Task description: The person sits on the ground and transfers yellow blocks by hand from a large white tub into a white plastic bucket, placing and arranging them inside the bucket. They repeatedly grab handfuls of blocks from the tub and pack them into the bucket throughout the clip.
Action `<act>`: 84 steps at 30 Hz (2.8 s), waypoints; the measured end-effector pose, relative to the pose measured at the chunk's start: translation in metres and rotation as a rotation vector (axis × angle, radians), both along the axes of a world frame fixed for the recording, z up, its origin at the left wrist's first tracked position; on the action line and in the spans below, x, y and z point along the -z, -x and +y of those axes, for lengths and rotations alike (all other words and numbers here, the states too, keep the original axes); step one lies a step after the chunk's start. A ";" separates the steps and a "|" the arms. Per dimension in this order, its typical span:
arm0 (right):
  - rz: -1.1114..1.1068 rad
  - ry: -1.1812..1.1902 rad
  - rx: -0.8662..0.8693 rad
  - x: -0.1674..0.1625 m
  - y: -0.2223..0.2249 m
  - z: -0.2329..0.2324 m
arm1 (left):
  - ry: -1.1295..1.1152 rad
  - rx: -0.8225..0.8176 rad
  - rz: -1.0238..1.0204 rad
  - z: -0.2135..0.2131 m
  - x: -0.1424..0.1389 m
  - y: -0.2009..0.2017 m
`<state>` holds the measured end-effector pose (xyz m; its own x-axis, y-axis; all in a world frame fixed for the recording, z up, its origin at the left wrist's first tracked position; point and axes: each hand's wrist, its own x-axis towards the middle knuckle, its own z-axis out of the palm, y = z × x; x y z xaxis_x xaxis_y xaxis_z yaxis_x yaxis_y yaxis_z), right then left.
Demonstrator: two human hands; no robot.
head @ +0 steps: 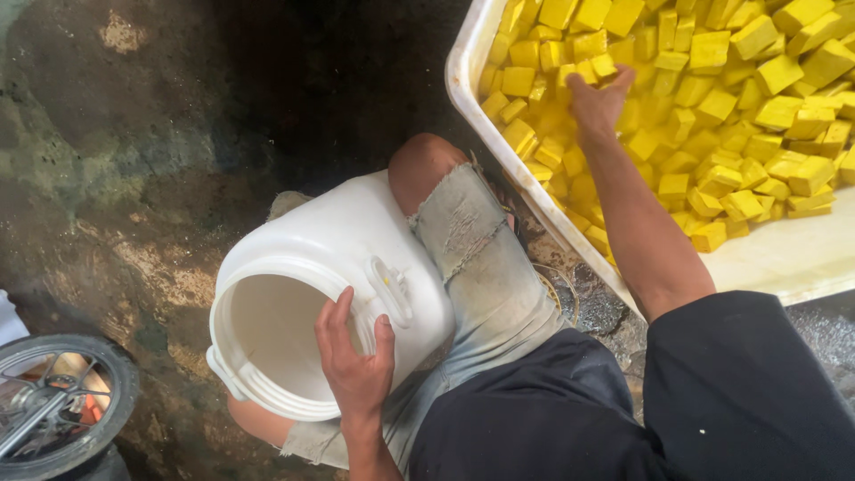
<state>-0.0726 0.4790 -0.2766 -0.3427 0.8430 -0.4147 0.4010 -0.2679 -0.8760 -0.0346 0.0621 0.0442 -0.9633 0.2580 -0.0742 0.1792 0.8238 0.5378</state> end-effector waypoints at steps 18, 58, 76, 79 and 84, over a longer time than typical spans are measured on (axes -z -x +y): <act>0.095 0.317 0.108 -0.004 0.022 -0.023 | -0.013 -0.003 -0.017 -0.006 0.001 0.002; 0.029 0.160 -0.661 -0.053 0.057 0.001 | -0.297 -0.167 0.167 -0.038 0.001 -0.022; 0.076 0.560 -1.696 -0.392 0.076 -0.246 | -0.693 -0.772 0.454 -0.172 0.085 -0.061; -0.321 0.345 -2.148 -0.403 0.091 -0.346 | -0.652 -0.779 0.460 -0.174 0.079 -0.061; -0.967 -0.145 -2.670 -0.338 0.098 -0.462 | -0.782 -0.824 0.370 -0.178 0.075 -0.058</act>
